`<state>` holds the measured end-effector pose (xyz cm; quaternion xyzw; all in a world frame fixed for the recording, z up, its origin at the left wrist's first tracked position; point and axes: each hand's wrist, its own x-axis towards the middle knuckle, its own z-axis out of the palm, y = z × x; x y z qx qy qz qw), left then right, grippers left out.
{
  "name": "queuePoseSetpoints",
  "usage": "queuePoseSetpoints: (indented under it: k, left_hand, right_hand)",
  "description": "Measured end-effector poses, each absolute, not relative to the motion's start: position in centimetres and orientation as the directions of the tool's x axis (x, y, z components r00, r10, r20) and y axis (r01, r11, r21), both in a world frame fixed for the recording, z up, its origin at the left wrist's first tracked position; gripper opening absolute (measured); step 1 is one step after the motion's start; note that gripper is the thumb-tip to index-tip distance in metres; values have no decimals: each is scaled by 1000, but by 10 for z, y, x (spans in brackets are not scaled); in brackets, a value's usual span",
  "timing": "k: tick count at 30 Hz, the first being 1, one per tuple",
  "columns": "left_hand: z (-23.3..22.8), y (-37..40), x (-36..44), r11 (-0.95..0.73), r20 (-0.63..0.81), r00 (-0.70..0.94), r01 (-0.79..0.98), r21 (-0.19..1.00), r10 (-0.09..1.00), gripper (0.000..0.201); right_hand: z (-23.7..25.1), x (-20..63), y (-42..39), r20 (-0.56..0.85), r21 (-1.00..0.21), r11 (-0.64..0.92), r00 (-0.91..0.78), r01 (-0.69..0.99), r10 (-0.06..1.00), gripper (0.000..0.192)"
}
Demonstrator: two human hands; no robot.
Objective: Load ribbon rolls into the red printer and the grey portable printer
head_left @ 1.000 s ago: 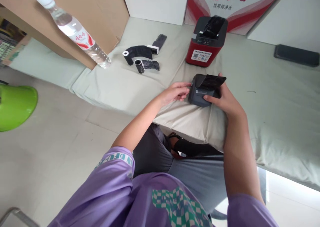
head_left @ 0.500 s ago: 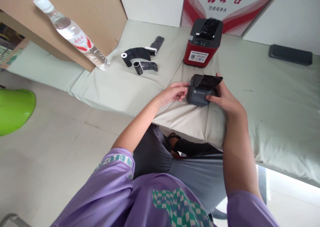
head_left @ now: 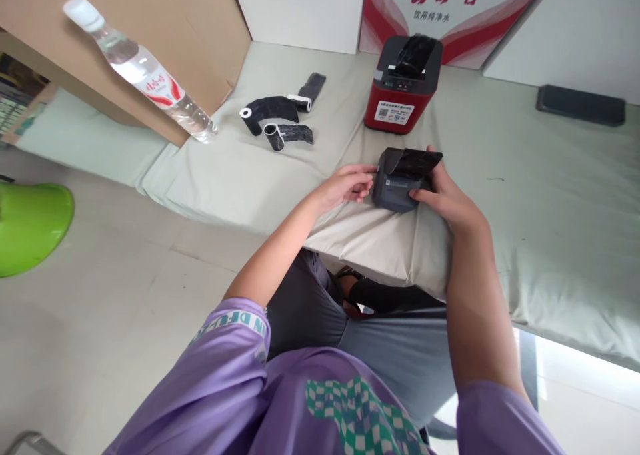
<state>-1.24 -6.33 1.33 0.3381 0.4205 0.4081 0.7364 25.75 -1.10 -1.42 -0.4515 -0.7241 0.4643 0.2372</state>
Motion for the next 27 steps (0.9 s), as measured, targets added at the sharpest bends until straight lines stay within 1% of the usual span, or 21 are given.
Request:
queuePoseSetpoints:
  k: [2,7,12,18,22,27]
  left_hand:
    - [15,-64,-12,437,-343,312,-315,842,886,21]
    - [17,-65,-12,446,-360,302,-302,842,883,20]
    - [18,-66,-12,441,-354,302,-304,845,885,20]
    - [18,-66,-12,441,-360,292,-295,848,886,21]
    - [17,-66,-13,444,-364,289,-289,848,885,21]
    - [15,-64,-12,447,-366,293,-288,847,883,22]
  right_hand:
    - [-17,259,-10,-68,-887,169,-484,430,873,115]
    - [-21,258,-8,-42,-884,189,-475,428,879,123]
    - [-19,255,-12,-31,-880,186,-443,437,896,117]
    - [-18,255,-13,-14,-883,197,-442,426,897,117]
    - [-17,255,-13,-35,-885,181,-449,429,893,112]
    - [-13,253,-14,-50,-880,170,-443,444,895,115]
